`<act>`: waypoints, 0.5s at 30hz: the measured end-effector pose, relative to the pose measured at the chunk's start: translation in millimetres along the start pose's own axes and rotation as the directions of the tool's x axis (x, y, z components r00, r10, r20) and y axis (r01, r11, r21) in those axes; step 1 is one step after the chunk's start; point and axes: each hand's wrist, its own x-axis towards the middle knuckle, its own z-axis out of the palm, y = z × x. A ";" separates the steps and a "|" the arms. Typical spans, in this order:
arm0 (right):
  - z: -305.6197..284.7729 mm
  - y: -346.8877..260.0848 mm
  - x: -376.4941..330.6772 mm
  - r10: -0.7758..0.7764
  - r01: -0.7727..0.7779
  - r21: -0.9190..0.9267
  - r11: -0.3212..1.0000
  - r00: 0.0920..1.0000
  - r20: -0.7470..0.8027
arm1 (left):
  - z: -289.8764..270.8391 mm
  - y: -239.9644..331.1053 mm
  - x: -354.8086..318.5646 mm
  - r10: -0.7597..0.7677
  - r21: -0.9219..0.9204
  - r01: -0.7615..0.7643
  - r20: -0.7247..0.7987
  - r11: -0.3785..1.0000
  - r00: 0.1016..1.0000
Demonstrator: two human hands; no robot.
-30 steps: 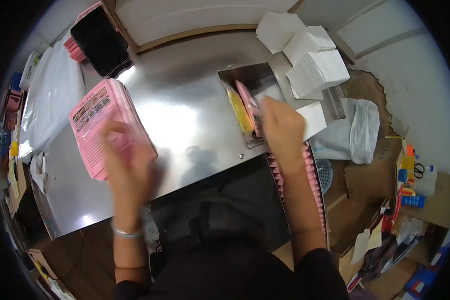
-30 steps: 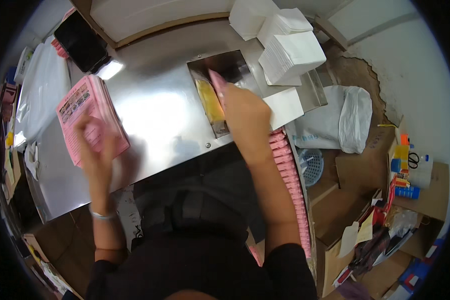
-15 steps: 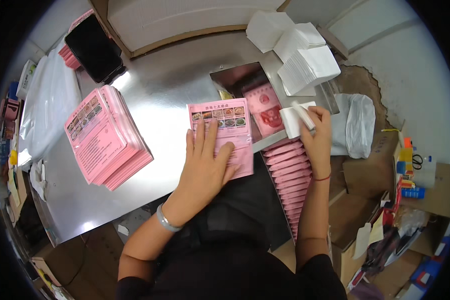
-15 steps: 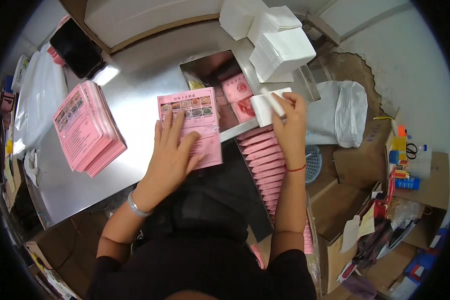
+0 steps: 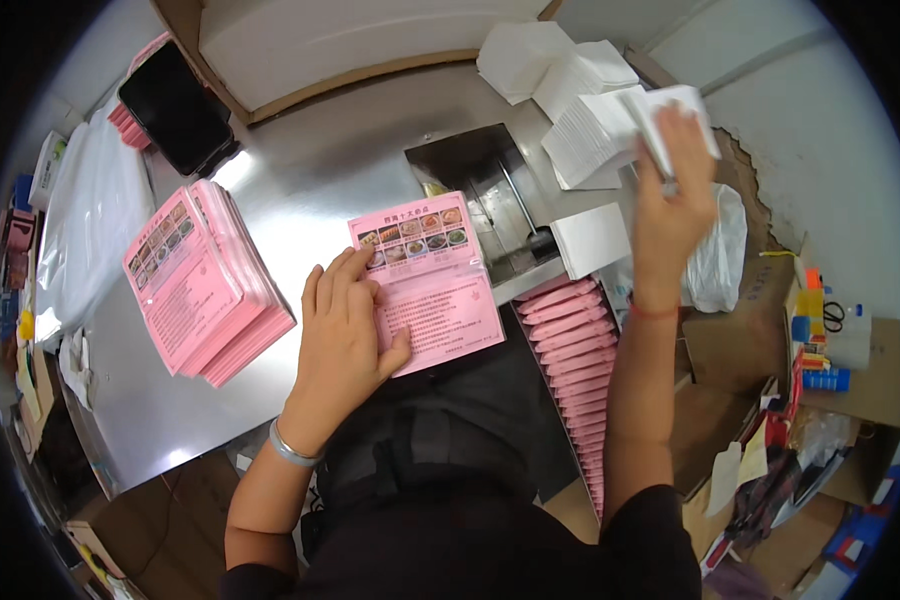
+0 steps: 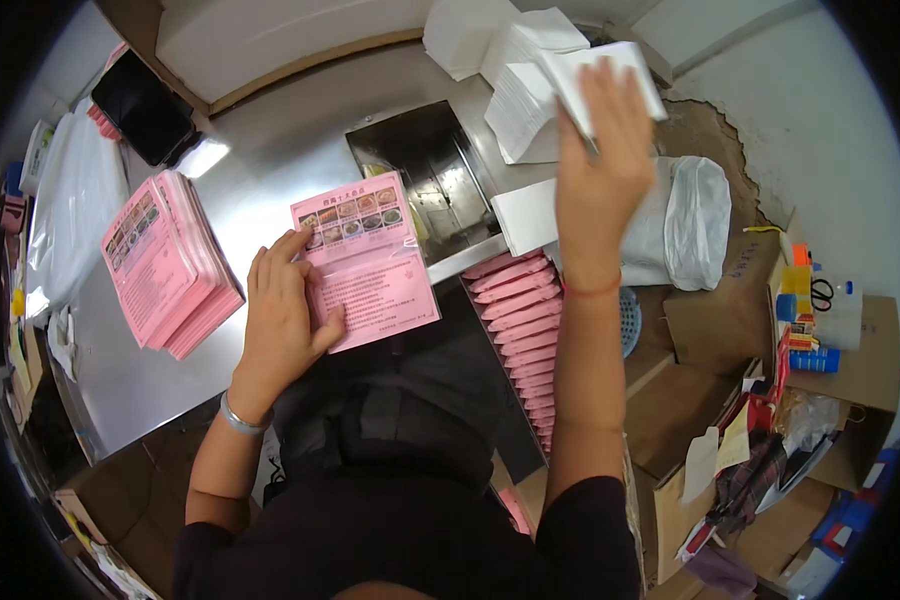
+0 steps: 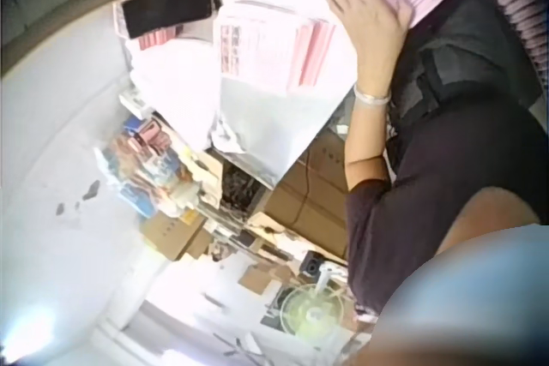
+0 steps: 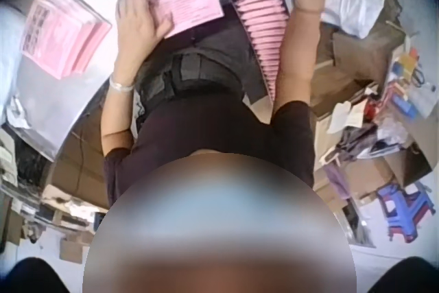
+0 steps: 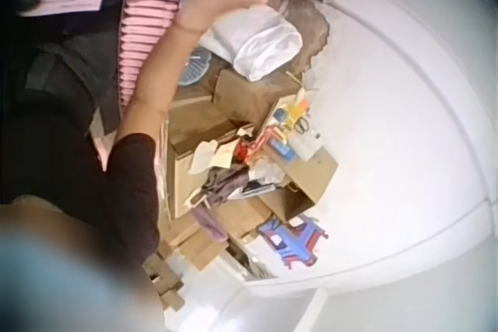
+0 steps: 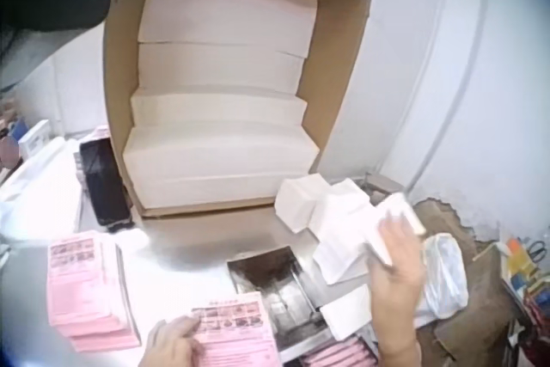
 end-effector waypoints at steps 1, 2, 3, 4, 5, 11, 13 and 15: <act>14.6 11.0 -1.6 0.018 -0.020 0.026 0.999 0.997 0.074 | 1.3 0.5 0.1 -0.005 -0.008 0.005 0.011 1.000 1.000; 23.5 18.8 -3.2 0.037 -0.038 0.013 0.999 0.996 0.085 | 2.2 0.6 1.4 -0.011 -0.017 0.011 0.022 1.000 1.000; 29.4 21.3 -6.0 0.033 -0.035 0.020 0.999 0.996 0.085 | 1.2 0.9 0.9 -0.017 -0.013 0.017 0.018 1.000 1.000; 34.0 24.4 -7.8 0.074 -0.074 -0.007 0.997 0.989 0.130 | 0.7 2.1 1.3 -0.013 -0.010 0.013 0.025 1.000 1.000; 38.5 28.2 -9.1 0.115 -0.111 -0.037 0.993 0.978 0.175 | 0.2 2.8 2.1 -0.009 -0.007 0.009 0.031 1.000 0.999; 32.1 30.4 4.8 0.018 0.006 -0.120 0.993 0.981 0.193 | -4.1 3.2 1.2 -0.026 -0.002 0.027 0.048 1.000 0.998; 30.0 33.3 8.6 0.106 -0.090 -0.082 0.993 0.970 0.220 | -3.1 2.1 0.2 -0.032 -0.006 0.033 0.047 0.999 0.998; 25.4 36.2 11.9 0.138 -0.122 -0.073 0.990 0.948 0.285 | -1.3 2.3 0.0 -0.054 -0.054 0.055 0.027 0.997 0.998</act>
